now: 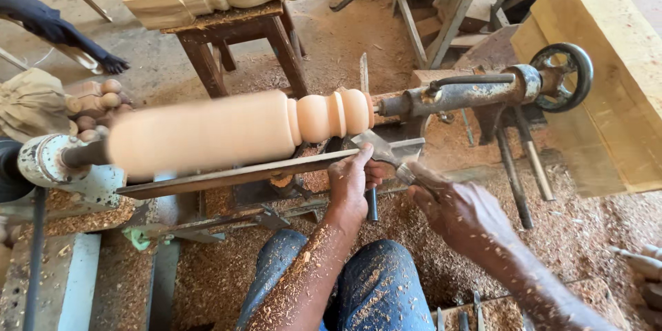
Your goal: The person shapes a wooden spindle on a lathe using various chisels. They hold a chisel against the rotating wood to carve decorative patterns and grooves, then switch between different tools placed on a bench.
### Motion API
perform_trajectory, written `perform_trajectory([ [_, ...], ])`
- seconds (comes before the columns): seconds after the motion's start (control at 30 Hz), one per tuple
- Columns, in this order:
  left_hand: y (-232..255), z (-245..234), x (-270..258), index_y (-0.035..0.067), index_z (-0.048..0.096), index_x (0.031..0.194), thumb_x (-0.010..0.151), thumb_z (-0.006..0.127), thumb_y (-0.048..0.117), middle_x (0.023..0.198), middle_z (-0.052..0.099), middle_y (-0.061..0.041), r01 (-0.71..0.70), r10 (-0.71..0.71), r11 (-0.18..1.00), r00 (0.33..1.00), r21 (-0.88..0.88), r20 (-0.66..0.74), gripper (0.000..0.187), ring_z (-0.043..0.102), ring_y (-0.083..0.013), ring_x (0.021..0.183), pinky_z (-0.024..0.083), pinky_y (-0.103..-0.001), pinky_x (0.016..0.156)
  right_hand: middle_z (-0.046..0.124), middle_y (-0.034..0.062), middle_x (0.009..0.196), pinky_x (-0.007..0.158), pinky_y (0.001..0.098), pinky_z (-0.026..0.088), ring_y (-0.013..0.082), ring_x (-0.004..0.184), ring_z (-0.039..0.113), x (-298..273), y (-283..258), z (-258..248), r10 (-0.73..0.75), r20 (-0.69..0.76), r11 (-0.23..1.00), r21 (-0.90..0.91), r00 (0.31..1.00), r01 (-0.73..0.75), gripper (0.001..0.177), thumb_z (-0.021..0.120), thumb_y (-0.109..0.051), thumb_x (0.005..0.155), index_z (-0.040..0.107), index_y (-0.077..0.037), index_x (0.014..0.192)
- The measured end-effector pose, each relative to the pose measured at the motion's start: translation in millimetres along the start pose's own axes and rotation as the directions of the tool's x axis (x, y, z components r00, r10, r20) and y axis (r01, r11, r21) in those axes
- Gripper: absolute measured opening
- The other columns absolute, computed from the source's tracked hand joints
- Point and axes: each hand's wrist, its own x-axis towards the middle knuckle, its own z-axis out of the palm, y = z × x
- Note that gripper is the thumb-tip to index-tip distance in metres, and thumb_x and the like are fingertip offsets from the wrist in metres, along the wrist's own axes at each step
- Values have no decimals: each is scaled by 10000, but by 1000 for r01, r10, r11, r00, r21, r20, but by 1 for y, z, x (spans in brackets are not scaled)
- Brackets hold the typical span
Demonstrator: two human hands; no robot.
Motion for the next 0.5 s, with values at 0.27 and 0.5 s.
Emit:
perform_trajectory([
  [0.27,-2,-18,10,3,724,811,849,815,286,605,679,-84,-7,7,1000,1000,-24,14,300,591,-139,448,436,-242,413,670,62,656,290,307,508,136,385,600,-11,2,64,0,-159,998,-55,987,-9,499,494,-356,1007,508,-156,1463],
  [0.5,6,-22,10,9,724,820,827,841,311,609,678,-84,51,-49,998,997,39,-54,324,588,-142,444,448,-260,401,650,77,556,388,363,470,162,438,595,-29,-33,82,-16,-448,995,-91,894,-28,551,596,-393,943,558,-186,1451],
])
